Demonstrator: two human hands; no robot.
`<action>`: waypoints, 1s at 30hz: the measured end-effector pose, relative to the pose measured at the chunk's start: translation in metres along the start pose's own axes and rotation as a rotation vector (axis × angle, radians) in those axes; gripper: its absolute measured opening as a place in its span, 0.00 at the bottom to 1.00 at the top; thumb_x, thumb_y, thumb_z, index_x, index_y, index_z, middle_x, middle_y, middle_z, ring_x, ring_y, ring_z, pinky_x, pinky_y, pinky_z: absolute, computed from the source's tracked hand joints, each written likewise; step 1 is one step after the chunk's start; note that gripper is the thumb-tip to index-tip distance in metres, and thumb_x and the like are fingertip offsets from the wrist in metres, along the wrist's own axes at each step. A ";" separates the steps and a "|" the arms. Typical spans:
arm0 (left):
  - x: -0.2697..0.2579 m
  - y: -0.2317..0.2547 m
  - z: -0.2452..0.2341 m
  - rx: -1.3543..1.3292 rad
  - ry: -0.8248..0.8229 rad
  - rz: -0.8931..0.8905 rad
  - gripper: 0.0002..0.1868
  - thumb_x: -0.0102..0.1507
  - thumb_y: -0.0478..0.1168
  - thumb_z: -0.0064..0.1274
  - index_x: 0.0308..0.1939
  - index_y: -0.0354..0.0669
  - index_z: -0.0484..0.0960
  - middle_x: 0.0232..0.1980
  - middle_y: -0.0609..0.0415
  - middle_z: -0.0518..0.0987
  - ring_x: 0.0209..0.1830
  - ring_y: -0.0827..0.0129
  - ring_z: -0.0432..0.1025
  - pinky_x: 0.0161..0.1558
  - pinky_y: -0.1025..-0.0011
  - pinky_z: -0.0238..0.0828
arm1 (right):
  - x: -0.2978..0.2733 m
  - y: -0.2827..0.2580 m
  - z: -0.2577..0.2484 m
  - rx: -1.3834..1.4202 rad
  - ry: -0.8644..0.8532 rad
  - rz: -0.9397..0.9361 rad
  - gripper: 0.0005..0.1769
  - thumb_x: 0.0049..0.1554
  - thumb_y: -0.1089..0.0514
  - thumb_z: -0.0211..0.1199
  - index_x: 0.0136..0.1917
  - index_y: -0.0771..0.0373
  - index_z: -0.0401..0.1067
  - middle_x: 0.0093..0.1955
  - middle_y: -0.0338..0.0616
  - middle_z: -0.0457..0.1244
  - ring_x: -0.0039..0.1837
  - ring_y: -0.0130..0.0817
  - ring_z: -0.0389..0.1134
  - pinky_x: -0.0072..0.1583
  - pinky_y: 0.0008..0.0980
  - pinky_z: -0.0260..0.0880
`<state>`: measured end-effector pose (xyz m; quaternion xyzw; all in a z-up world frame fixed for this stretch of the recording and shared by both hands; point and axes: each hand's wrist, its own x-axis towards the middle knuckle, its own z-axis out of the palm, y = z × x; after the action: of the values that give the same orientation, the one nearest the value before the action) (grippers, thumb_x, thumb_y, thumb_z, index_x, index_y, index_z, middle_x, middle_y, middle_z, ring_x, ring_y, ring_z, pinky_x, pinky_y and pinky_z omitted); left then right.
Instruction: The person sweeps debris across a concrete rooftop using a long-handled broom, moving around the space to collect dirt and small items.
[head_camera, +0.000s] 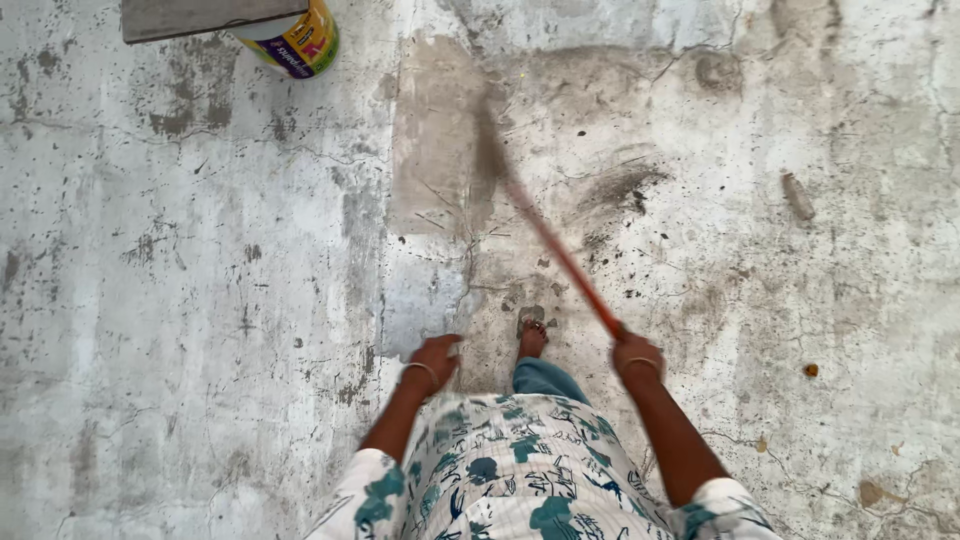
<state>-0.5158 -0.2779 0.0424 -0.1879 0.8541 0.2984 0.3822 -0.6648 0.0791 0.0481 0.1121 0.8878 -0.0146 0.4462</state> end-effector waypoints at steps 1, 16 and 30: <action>0.002 0.011 0.004 0.037 0.023 0.069 0.25 0.67 0.43 0.49 0.70 0.51 0.70 0.74 0.48 0.67 0.76 0.53 0.59 0.74 0.56 0.56 | 0.011 0.012 -0.005 0.013 0.038 0.051 0.23 0.75 0.43 0.40 0.74 0.46 0.70 0.41 0.45 0.70 0.37 0.34 0.70 0.40 0.37 0.73; 0.068 -0.089 -0.106 0.491 -0.018 -0.104 0.29 0.67 0.48 0.52 0.72 0.53 0.65 0.76 0.55 0.63 0.81 0.53 0.48 0.75 0.53 0.54 | 0.049 -0.162 -0.086 -0.226 0.132 -0.297 0.31 0.66 0.50 0.45 0.81 0.34 0.50 0.56 0.49 0.66 0.56 0.47 0.72 0.56 0.47 0.75; 0.153 -0.070 -0.215 0.510 0.072 0.139 0.37 0.64 0.45 0.55 0.75 0.48 0.58 0.81 0.49 0.52 0.81 0.51 0.44 0.75 0.52 0.47 | 0.030 -0.153 -0.053 0.229 0.128 0.041 0.42 0.62 0.56 0.48 0.86 0.41 0.42 0.53 0.60 0.69 0.55 0.56 0.73 0.56 0.51 0.75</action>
<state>-0.6911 -0.4854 0.0132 -0.0370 0.9256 0.0922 0.3652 -0.7560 -0.0575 0.0444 0.1813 0.9044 -0.0996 0.3733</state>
